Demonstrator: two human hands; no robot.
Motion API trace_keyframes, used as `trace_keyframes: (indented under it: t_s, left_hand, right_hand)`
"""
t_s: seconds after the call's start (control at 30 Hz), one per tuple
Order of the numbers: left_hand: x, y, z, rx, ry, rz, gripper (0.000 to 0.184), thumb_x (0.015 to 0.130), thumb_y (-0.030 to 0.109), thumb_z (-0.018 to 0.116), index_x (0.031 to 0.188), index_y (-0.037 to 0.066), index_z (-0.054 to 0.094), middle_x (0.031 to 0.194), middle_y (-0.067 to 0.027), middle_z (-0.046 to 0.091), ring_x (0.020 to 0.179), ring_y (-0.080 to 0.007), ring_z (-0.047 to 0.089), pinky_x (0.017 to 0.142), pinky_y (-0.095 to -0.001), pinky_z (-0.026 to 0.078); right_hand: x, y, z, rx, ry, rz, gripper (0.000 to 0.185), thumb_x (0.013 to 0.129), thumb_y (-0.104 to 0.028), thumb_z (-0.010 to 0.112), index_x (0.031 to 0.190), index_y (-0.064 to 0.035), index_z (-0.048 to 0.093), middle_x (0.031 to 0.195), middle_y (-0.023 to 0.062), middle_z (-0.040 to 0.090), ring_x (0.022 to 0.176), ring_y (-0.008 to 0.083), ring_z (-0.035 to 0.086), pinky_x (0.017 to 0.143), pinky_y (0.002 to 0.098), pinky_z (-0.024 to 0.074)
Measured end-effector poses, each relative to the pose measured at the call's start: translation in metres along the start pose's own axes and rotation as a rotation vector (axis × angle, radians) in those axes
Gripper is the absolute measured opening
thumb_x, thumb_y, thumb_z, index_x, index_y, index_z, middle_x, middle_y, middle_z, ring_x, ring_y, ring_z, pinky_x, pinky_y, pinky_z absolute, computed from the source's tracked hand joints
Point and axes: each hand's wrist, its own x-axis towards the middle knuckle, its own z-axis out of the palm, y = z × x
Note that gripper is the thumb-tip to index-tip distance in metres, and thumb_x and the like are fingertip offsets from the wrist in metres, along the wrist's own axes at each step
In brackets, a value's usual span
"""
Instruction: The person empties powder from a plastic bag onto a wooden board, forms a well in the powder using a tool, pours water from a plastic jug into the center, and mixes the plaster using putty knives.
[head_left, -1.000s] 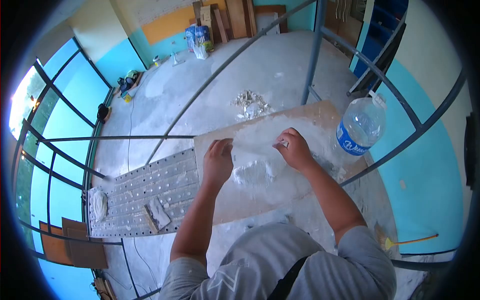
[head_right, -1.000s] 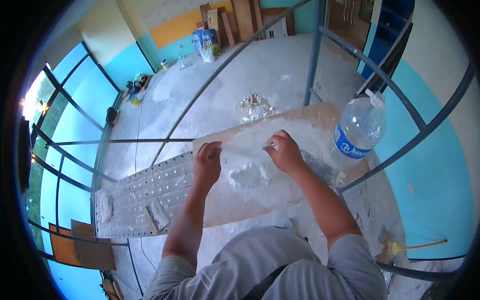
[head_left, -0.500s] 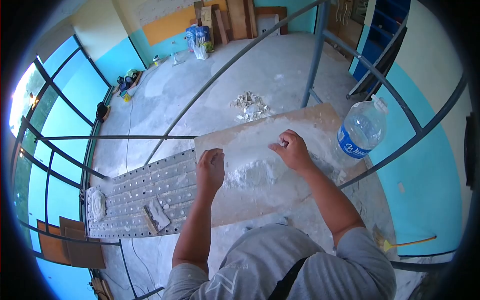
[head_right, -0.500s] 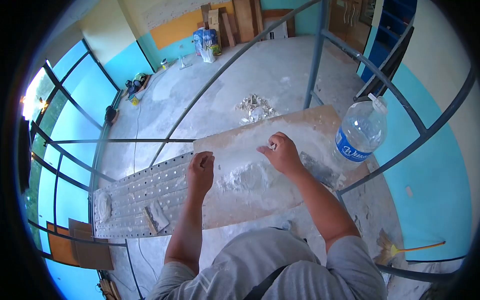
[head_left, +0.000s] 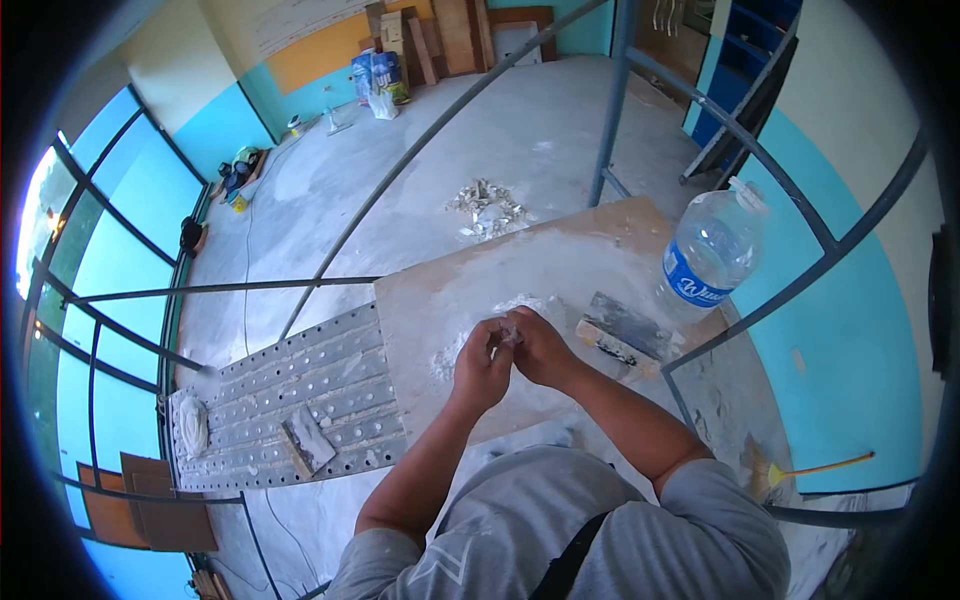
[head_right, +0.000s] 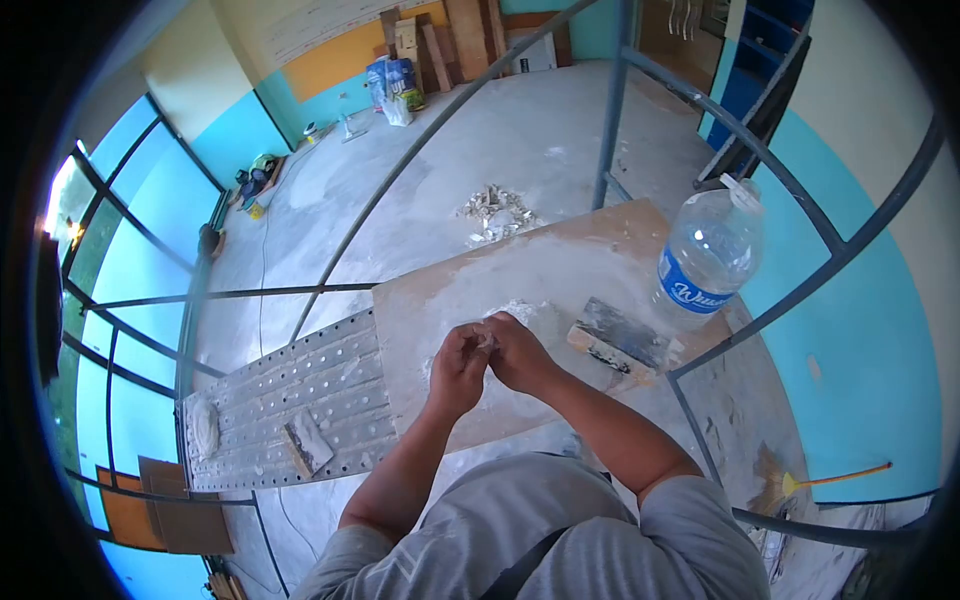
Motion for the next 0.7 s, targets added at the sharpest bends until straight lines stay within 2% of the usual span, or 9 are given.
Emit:
trace_keyframes:
  t_s: [0.07, 0.17, 0.3, 0.4, 0.5, 0.53, 0.63, 0.67, 0.7]
  left_hand:
    - [-0.001, -0.006, 0.008, 0.087, -0.012, 0.049, 0.023, 0.089, -0.001, 0.061, 0.110, -0.002, 0.055, 0.107, -0.0150, 0.064, 0.102, -0.0236, 0.065, 0.086, -0.0347, 0.054]
    - [-0.004, -0.017, 0.012, 0.271, -0.016, 0.229, 0.029, 0.088, -0.002, 0.062, 0.116, -0.001, 0.056, 0.110, -0.0133, 0.060, 0.102, -0.0214, 0.064, 0.086, -0.0324, 0.054]
    - [-0.014, -0.011, 0.015, 0.302, 0.027, 0.050, 0.041, 0.083, 0.002, 0.071, 0.121, 0.000, 0.055, 0.117, -0.0143, 0.057, 0.100, -0.0225, 0.064, 0.085, -0.0329, 0.055]
    - [-0.020, -0.009, 0.021, 0.288, 0.088, 0.016, 0.040, 0.079, 0.007, 0.077, 0.114, 0.000, 0.058, 0.112, -0.0131, 0.061, 0.095, -0.0229, 0.066, 0.079, -0.0310, 0.056]
    - [-0.025, -0.020, 0.012, 0.376, 0.033, -0.066, 0.037, 0.081, 0.011, 0.075, 0.115, 0.007, 0.060, 0.097, -0.0125, 0.068, 0.086, -0.0318, 0.067, 0.073, -0.0316, 0.056]
    - [-0.023, -0.020, 0.004, 0.483, 0.002, -0.060, 0.030, 0.083, 0.012, 0.073, 0.108, 0.003, 0.060, 0.086, -0.0107, 0.069, 0.079, -0.0278, 0.069, 0.071, -0.0328, 0.054]
    - [-0.011, -0.012, -0.019, 0.113, -0.139, -0.582, 0.028, 0.082, 0.015, 0.076, 0.099, 0.000, 0.059, 0.088, -0.0101, 0.067, 0.085, -0.0170, 0.067, 0.073, -0.0292, 0.054]
    - [-0.011, -0.031, -0.021, -0.221, -0.078, -0.655, 0.034, 0.080, 0.012, 0.077, 0.105, 0.000, 0.059, 0.091, -0.0100, 0.066, 0.083, -0.0146, 0.066, 0.072, -0.0285, 0.054]
    - [-0.012, -0.046, -0.021, -0.178, -0.162, -0.589, 0.035, 0.081, 0.012, 0.076, 0.108, 0.000, 0.058, 0.093, -0.0102, 0.066, 0.082, -0.0148, 0.066, 0.071, -0.0287, 0.054]
  right_hand:
    - [-0.003, 0.012, -0.008, -0.071, 0.011, -0.010, 0.020, 0.077, 0.001, 0.060, 0.097, -0.0002, 0.060, 0.091, 0.0192, 0.059, 0.091, 0.0403, 0.057, 0.079, 0.0456, 0.0472]
    - [-0.008, 0.027, -0.025, -0.075, 0.122, 0.020, 0.022, 0.076, -0.001, 0.063, 0.097, -0.0004, 0.059, 0.090, 0.0201, 0.060, 0.089, 0.0405, 0.059, 0.078, 0.0463, 0.0476]
    - [-0.008, 0.049, -0.048, 0.140, 0.267, 0.279, 0.036, 0.075, -0.004, 0.070, 0.107, 0.0025, 0.056, 0.092, 0.0229, 0.064, 0.085, 0.0369, 0.065, 0.074, 0.0389, 0.0514]
    - [0.000, 0.002, -0.058, 0.137, -0.054, 0.518, 0.052, 0.083, -0.005, 0.068, 0.130, 0.0068, 0.048, 0.099, 0.0144, 0.067, 0.083, 0.0156, 0.067, 0.074, 0.0293, 0.0535]
    - [-0.010, 0.021, -0.033, 0.147, -0.249, 0.249, 0.058, 0.084, -0.005, 0.070, 0.135, 0.0070, 0.045, 0.100, 0.0153, 0.067, 0.081, 0.0166, 0.067, 0.075, 0.0300, 0.0537]
    - [-0.009, 0.015, -0.036, 0.262, -0.352, 0.373, 0.057, 0.083, -0.005, 0.071, 0.134, 0.0042, 0.047, 0.103, 0.0131, 0.066, 0.091, 0.0169, 0.065, 0.077, 0.0298, 0.0536]
    - [-0.024, 0.010, -0.029, 0.291, -0.274, 0.204, 0.046, 0.083, -0.006, 0.069, 0.126, -0.0024, 0.054, 0.107, 0.0125, 0.066, 0.104, 0.0197, 0.063, 0.084, 0.0320, 0.0521]
    - [-0.032, -0.001, -0.027, 0.319, -0.241, 0.242, 0.040, 0.084, -0.005, 0.067, 0.122, -0.0035, 0.056, 0.110, 0.0119, 0.066, 0.109, 0.0208, 0.061, 0.086, 0.0347, 0.0520]
    - [-0.034, 0.004, -0.024, 0.217, -0.222, 0.143, 0.038, 0.083, -0.005, 0.066, 0.120, -0.0033, 0.057, 0.109, 0.0125, 0.066, 0.108, 0.0213, 0.061, 0.086, 0.0353, 0.0522]
